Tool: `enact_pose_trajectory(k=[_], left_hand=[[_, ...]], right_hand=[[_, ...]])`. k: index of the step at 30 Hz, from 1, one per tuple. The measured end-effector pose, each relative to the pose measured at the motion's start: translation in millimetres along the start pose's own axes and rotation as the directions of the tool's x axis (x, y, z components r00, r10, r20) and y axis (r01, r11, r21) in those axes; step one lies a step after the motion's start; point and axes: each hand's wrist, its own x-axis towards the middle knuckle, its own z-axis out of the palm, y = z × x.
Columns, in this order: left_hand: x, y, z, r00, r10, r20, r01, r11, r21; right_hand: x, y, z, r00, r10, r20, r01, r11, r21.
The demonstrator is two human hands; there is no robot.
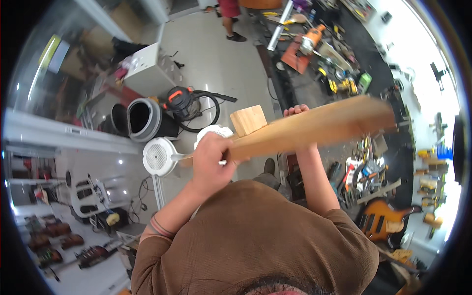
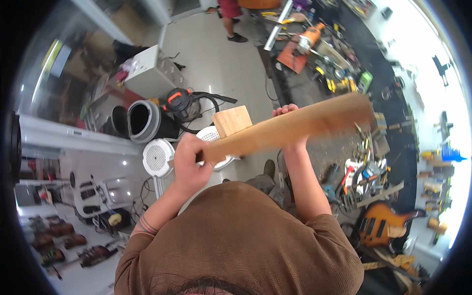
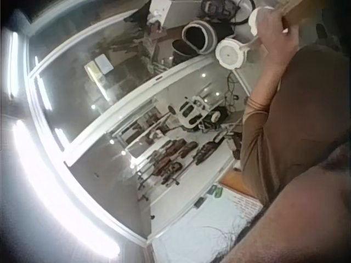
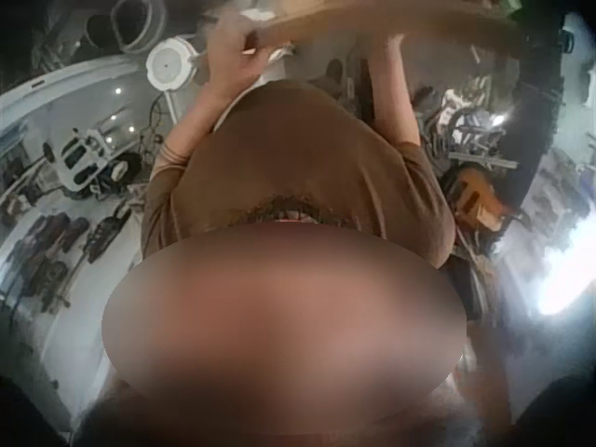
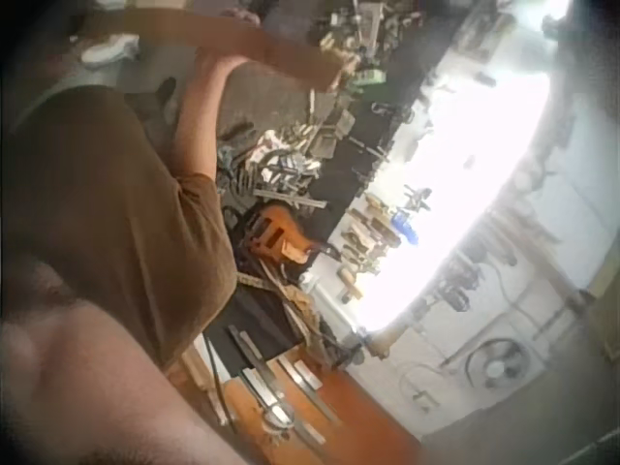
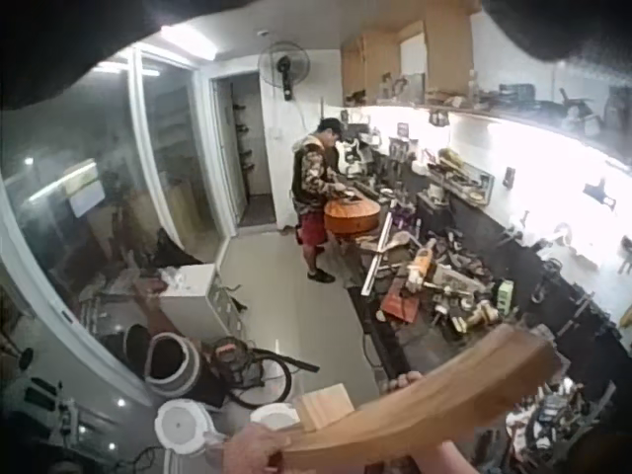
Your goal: The person prepares a wooden guitar body by clearing debris from a routed cavity, drills a small hole using a cordless drill, and then mounts the wooden body into a specialized workstation vise.
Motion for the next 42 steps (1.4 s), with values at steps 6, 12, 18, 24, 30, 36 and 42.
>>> enact_pose_trajectory(k=[6, 12, 18, 24, 30, 36, 42], left_hand=[[-38, 12, -68, 0.950, 0.308, -0.057, -0.266, 0.890, 0.369], [-48, 5, -105, 0.978, 0.097, -0.183, -0.005, 0.894, 0.449], [-88, -8, -128, 0.909, -0.101, -0.404, 0.301, 0.831, 0.468], [-160, -12, -152, 0.743, -0.167, -0.649, 0.548, 0.709, 0.445], [-258, -54, -165, 0.167, -0.303, -0.938, 0.490, 0.851, -0.188], [-366, -123, -207, -0.230, -0.402, -0.886, 0.178, 0.878, -0.445], [-415, -168, -274, -0.277, -0.419, -0.865, 0.306, 0.815, -0.493]], right_hand=[[65, 135, -26, 0.885, 0.000, 0.466, -0.111, 0.971, 0.211], [80, 187, 22, 0.868, 0.335, 0.366, -0.394, 0.914, 0.096], [90, 237, 83, 0.767, 0.617, 0.175, -0.619, 0.784, -0.050], [108, 317, 89, 0.524, 0.735, 0.430, -0.741, 0.642, -0.195], [60, 403, 185, 0.687, 0.722, 0.086, -0.498, 0.553, -0.668], [0, 503, 306, 0.220, 0.834, 0.506, -0.077, 0.531, -0.844], [-37, 597, 327, 0.185, 0.851, 0.491, 0.072, 0.486, -0.871]])
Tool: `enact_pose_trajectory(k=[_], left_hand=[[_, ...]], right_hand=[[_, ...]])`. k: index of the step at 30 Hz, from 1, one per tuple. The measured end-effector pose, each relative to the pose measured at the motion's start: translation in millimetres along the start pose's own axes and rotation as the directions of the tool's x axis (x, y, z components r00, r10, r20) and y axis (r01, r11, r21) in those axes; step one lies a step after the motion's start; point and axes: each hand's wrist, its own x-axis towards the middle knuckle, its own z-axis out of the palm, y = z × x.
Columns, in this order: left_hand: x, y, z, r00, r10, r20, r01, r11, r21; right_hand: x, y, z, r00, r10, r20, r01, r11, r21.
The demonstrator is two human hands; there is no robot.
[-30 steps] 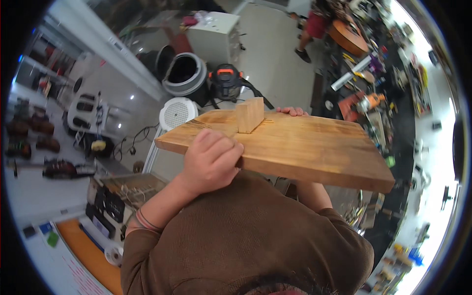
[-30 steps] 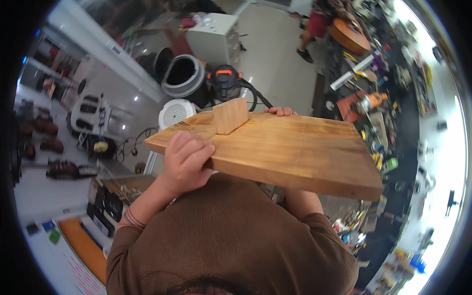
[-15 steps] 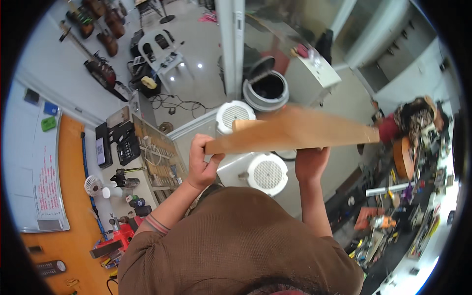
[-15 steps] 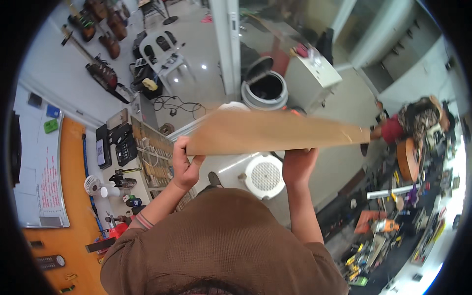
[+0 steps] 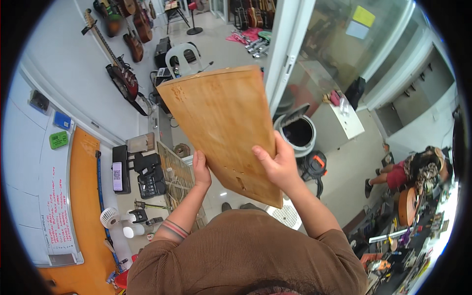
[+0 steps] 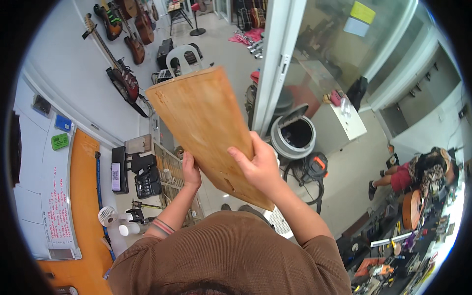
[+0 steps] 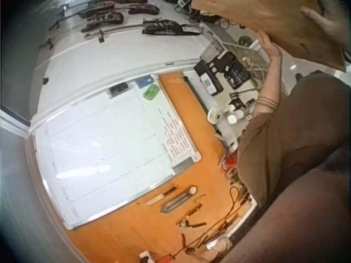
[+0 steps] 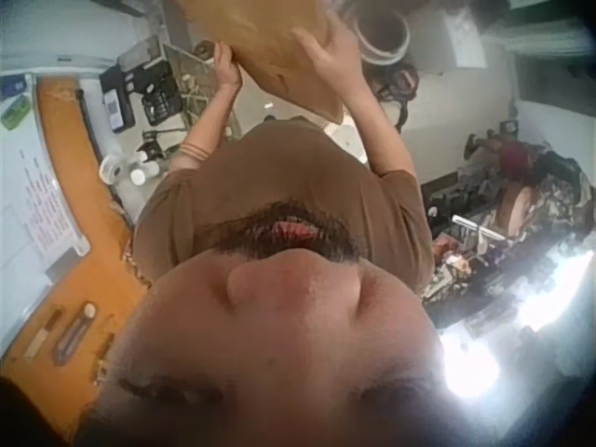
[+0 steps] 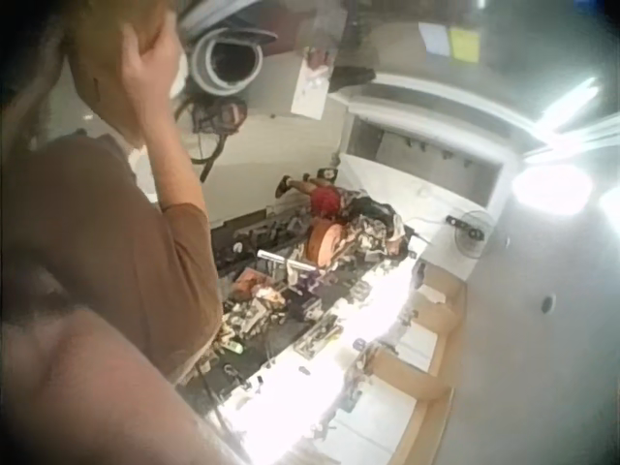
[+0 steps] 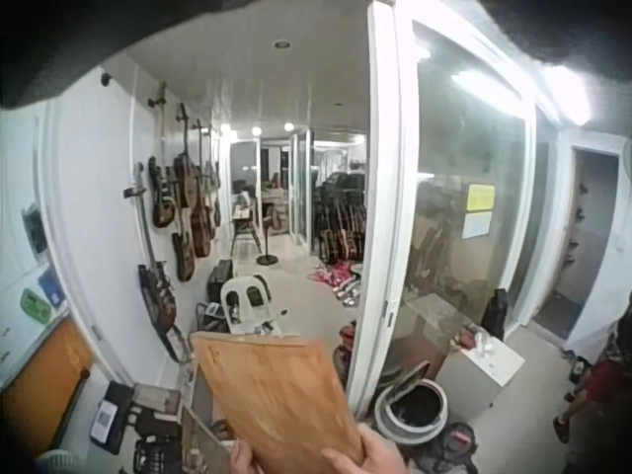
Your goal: The person prepares a wooden guitar body by clearing debris from a routed cavity, drills a small hole using a cordless drill, and then mounts the wooden body into a specialized workstation vise.
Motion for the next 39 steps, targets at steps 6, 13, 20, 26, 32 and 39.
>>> enact_pose_trajectory(k=[6, 13, 20, 26, 32, 39], left_hand=[[88, -42, -46, 0.904, -0.384, -0.190, 0.409, 0.904, 0.121], [90, -10, -14, 0.752, -0.441, 0.489, 0.605, 0.757, -0.247], [212, -32, -70, 0.836, -0.407, 0.369, 0.546, 0.690, -0.475], [345, -31, -111, 0.849, -0.429, 0.308, 0.528, 0.679, -0.510], [454, -28, -105, 0.837, -0.436, 0.332, 0.548, 0.685, -0.480], [582, -74, -63, 0.801, -0.449, 0.396, 0.593, 0.682, -0.429]], right_hand=[[83, 15, 60, 0.977, -0.156, 0.143, 0.194, 0.931, -0.309], [145, 34, 142, 0.884, -0.435, 0.169, 0.456, 0.882, -0.115], [232, 63, 226, 0.752, -0.536, 0.383, 0.567, 0.823, 0.038], [343, 74, 264, 0.768, -0.528, 0.363, 0.561, 0.828, 0.016], [428, 82, 270, 0.825, -0.491, 0.280, 0.521, 0.852, -0.042], [564, 133, 246, 0.896, -0.437, 0.079, 0.442, 0.896, -0.045]])
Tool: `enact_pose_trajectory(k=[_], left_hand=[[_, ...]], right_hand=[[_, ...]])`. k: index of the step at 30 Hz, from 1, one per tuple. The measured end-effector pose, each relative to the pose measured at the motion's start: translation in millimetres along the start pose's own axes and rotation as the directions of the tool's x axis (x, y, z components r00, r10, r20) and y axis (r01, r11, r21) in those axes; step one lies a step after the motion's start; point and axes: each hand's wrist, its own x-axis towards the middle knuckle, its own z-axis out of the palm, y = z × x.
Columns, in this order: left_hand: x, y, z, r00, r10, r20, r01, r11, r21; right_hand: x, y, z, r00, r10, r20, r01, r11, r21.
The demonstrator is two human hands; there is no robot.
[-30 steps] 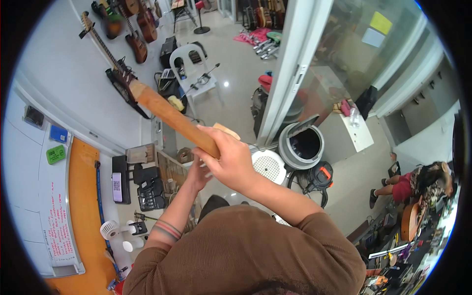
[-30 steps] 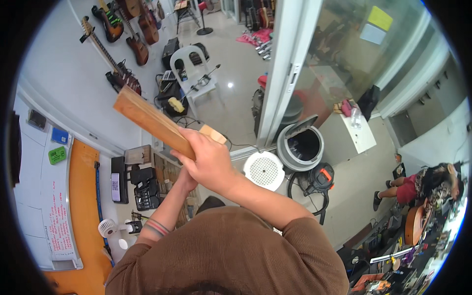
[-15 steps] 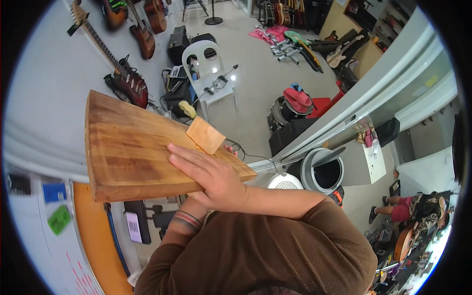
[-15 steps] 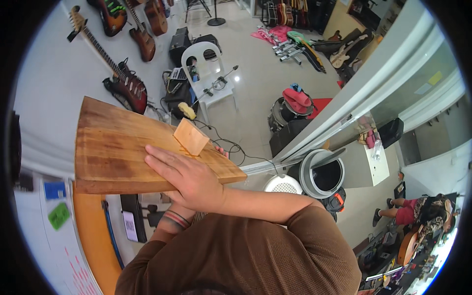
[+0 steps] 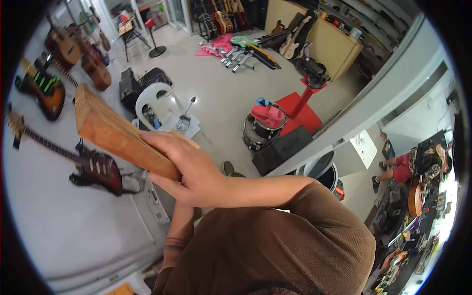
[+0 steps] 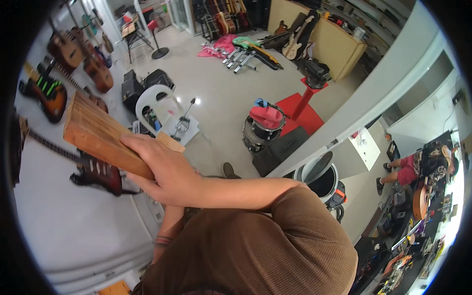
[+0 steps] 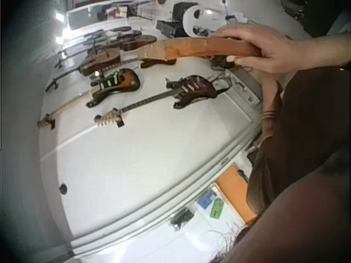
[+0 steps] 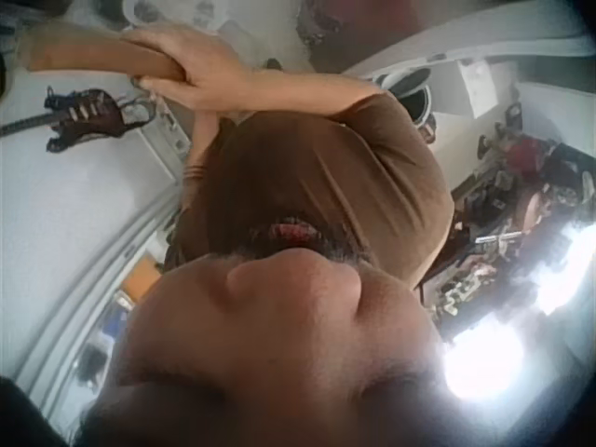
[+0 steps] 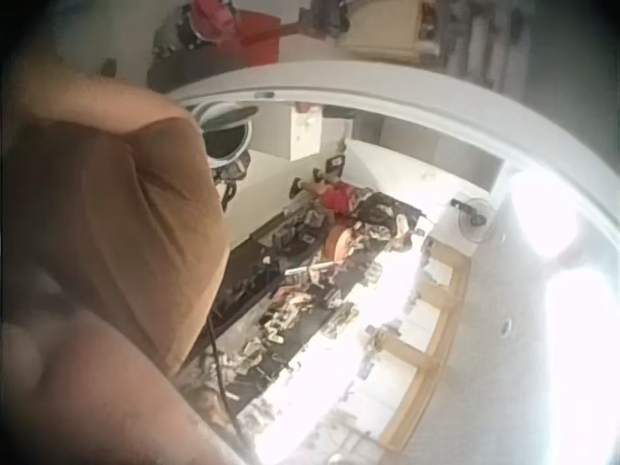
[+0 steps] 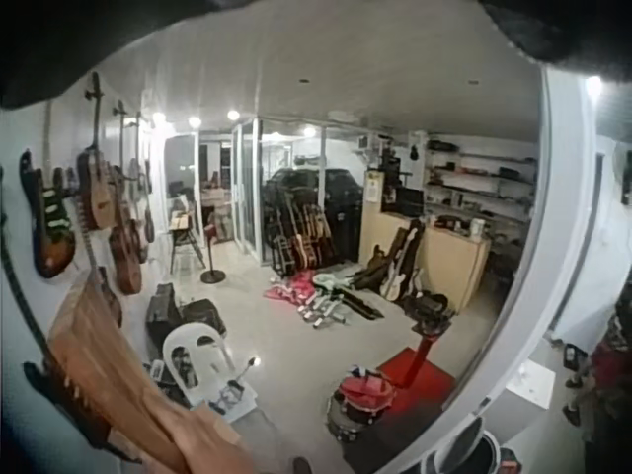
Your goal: The person prepares a wooden guitar body by clearing debris from a routed cavity, drills a small hole using a cordless drill, and then mounts the wooden body into a specialized workstation vise.
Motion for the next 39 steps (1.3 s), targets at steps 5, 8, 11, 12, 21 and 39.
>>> enact_pose_trajectory(k=[5, 8, 11, 12, 21, 39], left_hand=[[162, -2, -8, 0.999, -0.015, 0.037, 0.014, 1.000, 0.019], [271, 8, -24, 0.998, 0.055, 0.025, -0.055, 0.998, 0.006], [385, 32, -59, 0.985, 0.150, -0.087, -0.153, 0.988, -0.031], [417, 39, -72, 0.965, 0.100, -0.241, -0.107, 0.994, -0.015], [708, 127, 109, 1.000, -0.023, -0.003, 0.023, 0.946, 0.324], [1131, -208, 470, 0.359, -0.860, 0.364, 0.271, 0.469, 0.841]], right_hand=[[64, 146, -53, 0.991, 0.059, -0.121, -0.065, 0.997, -0.041], [128, 236, -112, 0.964, 0.229, -0.135, -0.211, 0.968, 0.136], [200, 344, -192, 0.893, 0.448, -0.041, -0.444, 0.893, 0.081], [204, 389, -212, 0.868, 0.492, -0.065, -0.487, 0.870, 0.082], [199, 541, -405, 0.570, 0.583, -0.578, -0.286, 0.801, 0.526], [39, 706, -666, -0.699, -0.033, -0.714, -0.011, 0.999, -0.035]])
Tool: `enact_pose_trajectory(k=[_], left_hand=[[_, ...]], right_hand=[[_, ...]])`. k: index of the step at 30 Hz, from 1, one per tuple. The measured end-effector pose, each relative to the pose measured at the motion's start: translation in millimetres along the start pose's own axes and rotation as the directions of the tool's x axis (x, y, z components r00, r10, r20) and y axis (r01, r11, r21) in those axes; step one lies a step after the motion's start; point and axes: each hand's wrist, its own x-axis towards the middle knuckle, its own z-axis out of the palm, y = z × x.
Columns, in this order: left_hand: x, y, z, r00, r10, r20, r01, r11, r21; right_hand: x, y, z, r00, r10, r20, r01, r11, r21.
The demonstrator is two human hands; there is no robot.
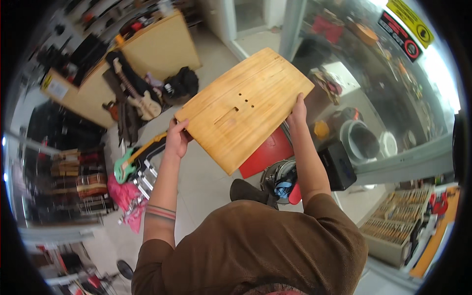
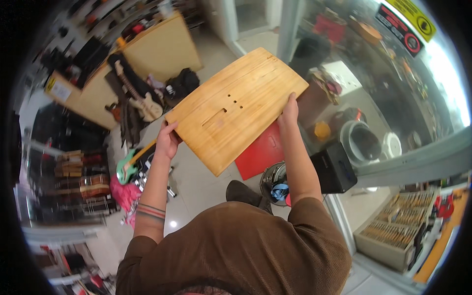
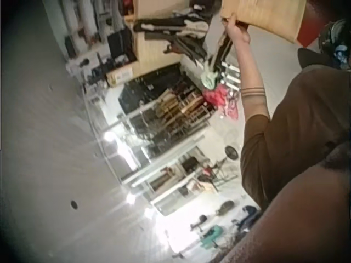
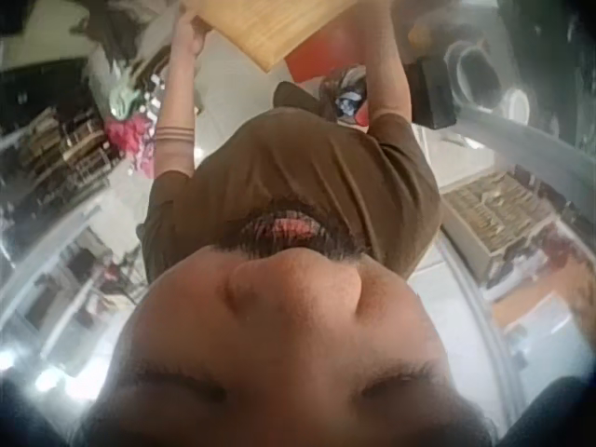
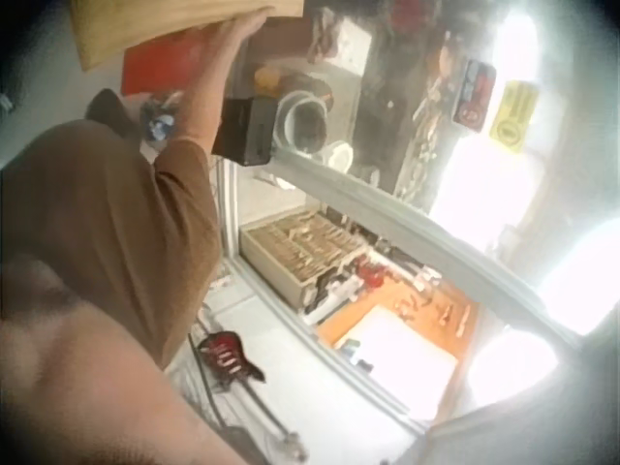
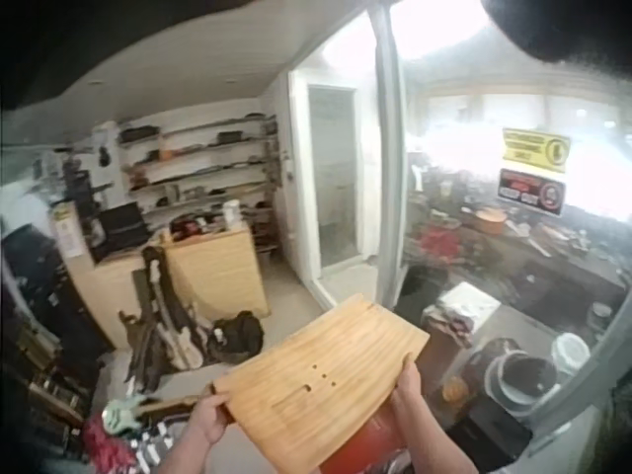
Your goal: The person prepares a wooden guitar body by clearing debris from a routed cavity, drills a small hole using a cordless drill, and then mounts the wooden body into a specialized workstation vise.
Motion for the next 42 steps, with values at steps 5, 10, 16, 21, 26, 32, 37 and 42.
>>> enact_pose_trajectory(k=[5, 10, 16, 21, 26, 32, 37, 42], left_hand=[[131, 8, 14, 0.946, -0.210, 0.246, 0.176, 0.973, 0.151], [231, -5, 32, 0.852, -0.405, 0.331, 0.325, 0.906, 0.272], [307, -17, 32, 0.660, -0.618, 0.428, 0.414, 0.774, 0.479], [346, -30, 43, 0.550, -0.707, 0.445, 0.433, 0.697, 0.571], [368, -46, 51, 0.446, -0.767, 0.461, 0.440, 0.636, 0.634], [385, -54, 51, 0.393, -0.782, 0.484, 0.391, 0.619, 0.682], [399, -54, 66, 0.409, -0.750, 0.520, 0.408, 0.660, 0.631], [409, -61, 68, 0.391, -0.738, 0.549, 0.321, 0.669, 0.670]], right_hand=[[69, -2, -13, 0.974, -0.124, -0.188, 0.114, 0.992, -0.060], [114, 5, -39, 0.948, -0.214, -0.237, 0.212, 0.977, -0.036], [139, 10, -56, 0.891, -0.288, -0.350, 0.236, 0.954, -0.184], [154, 9, -66, 0.881, -0.311, -0.357, 0.257, 0.947, -0.191], [161, 3, -75, 0.882, -0.324, -0.343, 0.281, 0.944, -0.170], [153, -3, -55, 0.868, -0.291, -0.402, 0.240, 0.955, -0.173], [151, -5, -67, 0.866, -0.313, -0.390, 0.282, 0.950, -0.138], [155, -8, -71, 0.834, -0.364, -0.415, 0.326, 0.931, -0.163]])
